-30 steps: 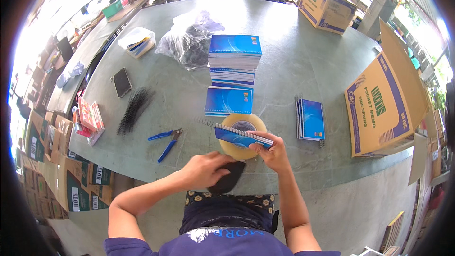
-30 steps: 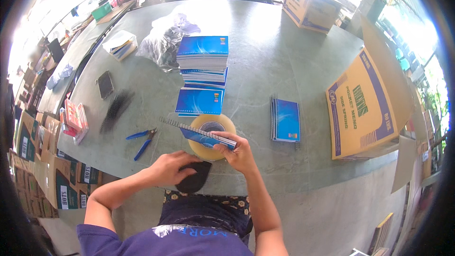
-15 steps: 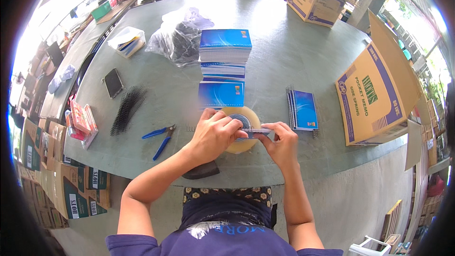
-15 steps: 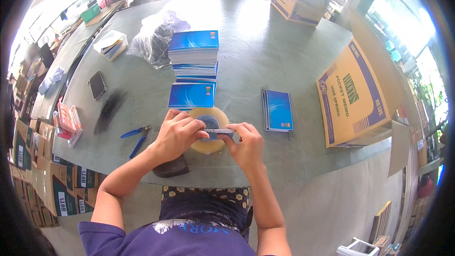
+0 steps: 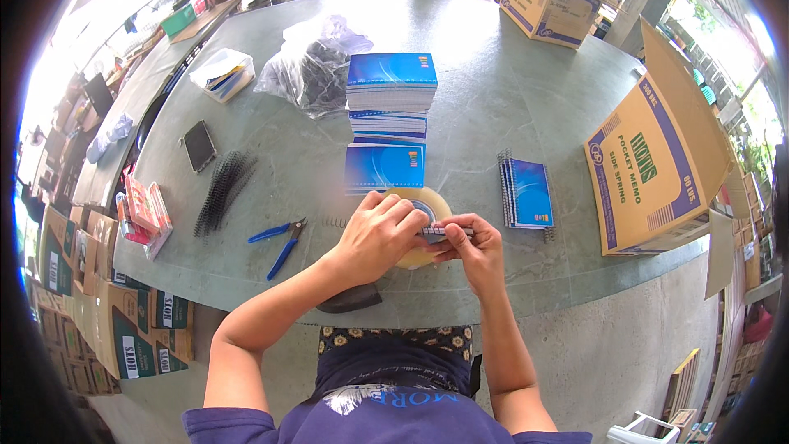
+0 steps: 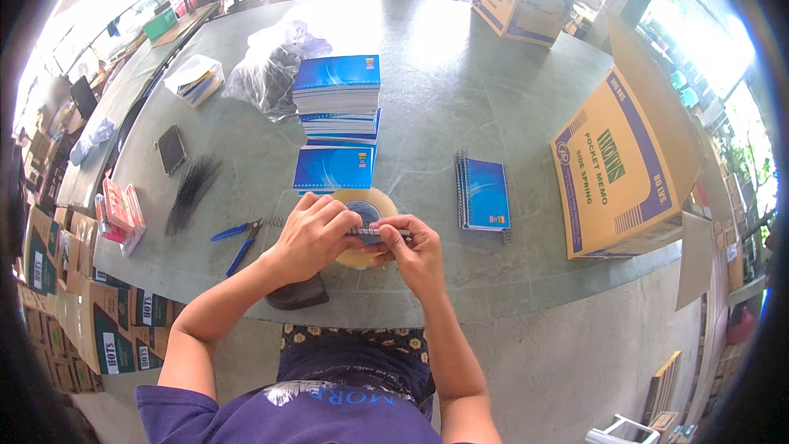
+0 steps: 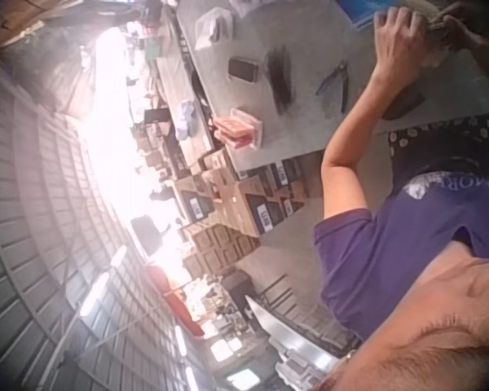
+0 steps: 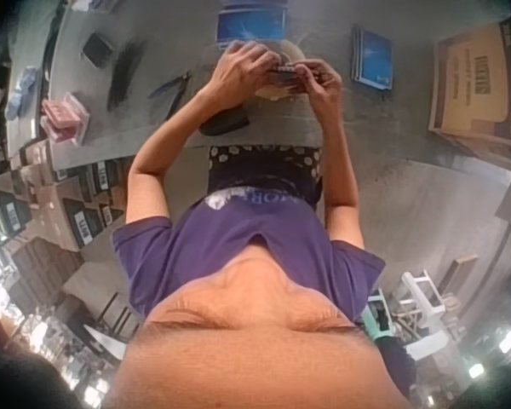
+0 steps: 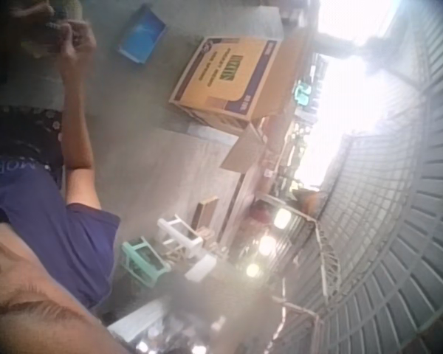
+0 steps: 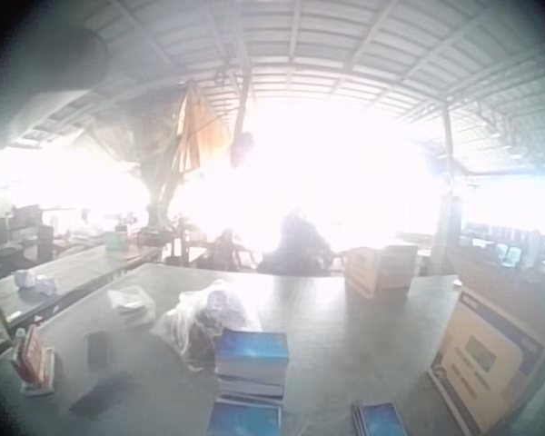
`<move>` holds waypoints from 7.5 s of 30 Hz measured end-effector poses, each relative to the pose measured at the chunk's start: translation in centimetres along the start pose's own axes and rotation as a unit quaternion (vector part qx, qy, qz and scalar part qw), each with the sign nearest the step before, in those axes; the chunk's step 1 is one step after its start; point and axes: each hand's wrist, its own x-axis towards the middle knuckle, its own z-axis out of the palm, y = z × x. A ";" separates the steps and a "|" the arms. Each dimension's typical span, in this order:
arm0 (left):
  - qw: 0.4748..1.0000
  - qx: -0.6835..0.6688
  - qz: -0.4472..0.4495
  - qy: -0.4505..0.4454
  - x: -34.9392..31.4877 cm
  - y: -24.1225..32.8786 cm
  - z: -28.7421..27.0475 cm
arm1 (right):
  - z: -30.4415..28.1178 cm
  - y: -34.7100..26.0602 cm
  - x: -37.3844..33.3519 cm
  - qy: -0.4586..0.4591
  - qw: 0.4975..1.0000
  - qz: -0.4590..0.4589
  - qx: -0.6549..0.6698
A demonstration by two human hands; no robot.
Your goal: The person assembles spiral-bound notebooks by inserting metal wire spirals into the punched holes of the covers and pages. They use pliers to bend and secure the spiral ends, then place each completed notebook into a clear plastic sleeve. The process is repeated for multiple notebooks.
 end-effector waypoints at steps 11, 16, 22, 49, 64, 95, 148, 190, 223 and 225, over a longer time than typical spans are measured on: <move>1.000 0.008 -0.018 0.022 0.6 0.2 -0.4 | 0.7 0.7 -0.2 0.025 0.996 -0.032 -0.080; 0.998 0.042 -0.040 -0.040 0.0 -0.2 -1.1 | 1.7 -0.3 -0.3 0.046 0.998 0.006 -0.029; 0.998 0.052 -0.019 -0.012 0.1 -0.2 -0.3 | 1.5 0.0 -0.2 0.021 0.998 -0.049 -0.017; 0.998 0.056 -0.020 0.004 1.2 0.4 0.1 | 1.0 0.6 -0.2 0.021 1.000 -0.018 0.012; 0.999 0.000 -0.042 -0.016 1.9 0.1 -0.2 | 0.3 1.0 -0.9 0.039 0.999 -0.012 0.029; 0.981 -0.170 0.041 -0.079 3.8 1.1 2.9 | -0.7 2.6 -1.9 0.101 0.992 -0.072 -0.006; 0.981 0.177 -0.081 -0.011 -4.6 -10.4 2.3 | -9.9 -4.0 4.3 0.172 0.767 -0.139 -0.602; 0.943 -0.234 -0.233 -0.026 -6.9 -9.0 -1.1 | 6.1 -1.0 1.1 -0.069 0.825 -0.173 -0.534; 0.709 -0.647 -0.270 0.077 -7.6 -7.4 -2.3 | 6.6 -2.0 3.1 -0.062 0.810 -0.224 -0.538; 0.733 -0.604 -0.309 0.052 -7.4 -7.0 -2.7 | 6.5 -2.1 3.2 -0.062 0.814 -0.207 -0.539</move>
